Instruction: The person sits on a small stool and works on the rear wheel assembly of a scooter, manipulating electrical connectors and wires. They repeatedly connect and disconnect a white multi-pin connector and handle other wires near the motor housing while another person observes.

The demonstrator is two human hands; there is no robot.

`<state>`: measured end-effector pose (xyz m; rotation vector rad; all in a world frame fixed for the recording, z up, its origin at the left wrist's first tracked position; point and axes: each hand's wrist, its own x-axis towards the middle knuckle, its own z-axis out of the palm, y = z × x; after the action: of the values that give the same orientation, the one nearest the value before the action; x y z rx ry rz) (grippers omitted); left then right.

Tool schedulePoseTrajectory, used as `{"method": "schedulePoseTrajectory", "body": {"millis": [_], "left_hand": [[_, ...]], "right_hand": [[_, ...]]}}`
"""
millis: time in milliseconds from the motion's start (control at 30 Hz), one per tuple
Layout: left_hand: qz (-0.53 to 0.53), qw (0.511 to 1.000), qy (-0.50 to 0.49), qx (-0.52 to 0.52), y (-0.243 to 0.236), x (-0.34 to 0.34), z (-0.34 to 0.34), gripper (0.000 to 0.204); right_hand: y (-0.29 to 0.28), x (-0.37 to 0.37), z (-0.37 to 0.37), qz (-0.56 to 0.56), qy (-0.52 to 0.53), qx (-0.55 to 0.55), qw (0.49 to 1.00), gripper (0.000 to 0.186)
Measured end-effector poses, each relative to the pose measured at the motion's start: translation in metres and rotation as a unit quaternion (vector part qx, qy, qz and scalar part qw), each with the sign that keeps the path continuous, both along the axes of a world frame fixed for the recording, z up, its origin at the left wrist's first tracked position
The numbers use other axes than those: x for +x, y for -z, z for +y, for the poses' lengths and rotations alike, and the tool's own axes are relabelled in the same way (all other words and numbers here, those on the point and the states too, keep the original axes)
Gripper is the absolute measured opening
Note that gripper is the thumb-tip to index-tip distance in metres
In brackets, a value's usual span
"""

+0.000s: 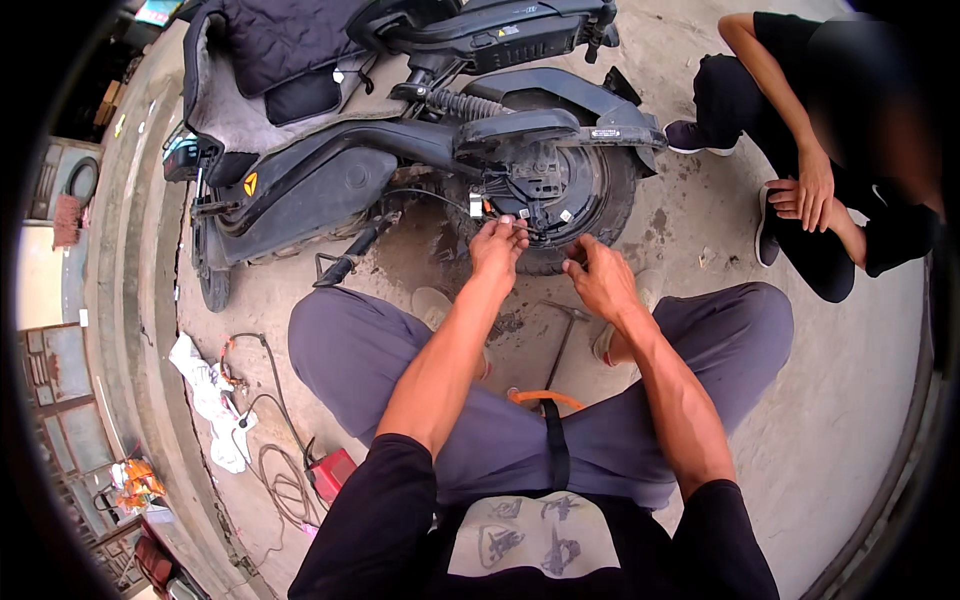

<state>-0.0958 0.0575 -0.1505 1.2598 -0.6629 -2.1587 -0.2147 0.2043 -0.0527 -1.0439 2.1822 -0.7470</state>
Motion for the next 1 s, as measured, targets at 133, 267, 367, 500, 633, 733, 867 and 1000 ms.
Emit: {"method": "schedulePoseTrajectory", "body": {"millis": [133, 267, 367, 500, 633, 733, 867, 1000], "left_hand": [[-0.083, 0.990, 0.085, -0.077, -0.003, 0.012, -0.001, 0.013], [-0.064, 0.989, 0.116, -0.066, -0.008, 0.023, -0.011, 0.014], [-0.059, 0.990, 0.108, -0.062, -0.011, 0.025, -0.011, 0.014], [-0.057, 0.990, 0.115, -0.057, -0.013, 0.024, -0.012, 0.014], [-0.075, 0.987, 0.117, -0.076, -0.009, 0.024, -0.013, 0.012], [-0.082, 0.989, 0.107, -0.064, -0.013, 0.019, -0.008, 0.011], [-0.071, 0.992, 0.099, -0.032, -0.012, 0.019, -0.008, 0.012], [-0.059, 0.993, 0.105, -0.005, -0.017, 0.023, -0.006, 0.014]], "right_hand": [[0.018, -0.006, -0.011, 0.025, 0.009, 0.011, 1.000, 0.020], [0.029, 0.003, -0.021, 0.036, -0.032, 0.060, 0.997, 0.020], [0.028, 0.008, -0.030, 0.026, -0.043, 0.070, 0.996, 0.021], [0.033, 0.008, -0.035, 0.029, -0.039, 0.080, 0.996, 0.022], [0.047, 0.009, -0.034, -0.031, -0.006, 0.021, 0.999, 0.024], [0.055, 0.010, -0.038, -0.113, 0.033, 0.001, 0.993, 0.023], [0.084, 0.018, -0.040, -0.166, 0.069, -0.030, 0.983, 0.022], [0.087, 0.021, -0.044, -0.192, 0.084, -0.036, 0.977, 0.022]]}}
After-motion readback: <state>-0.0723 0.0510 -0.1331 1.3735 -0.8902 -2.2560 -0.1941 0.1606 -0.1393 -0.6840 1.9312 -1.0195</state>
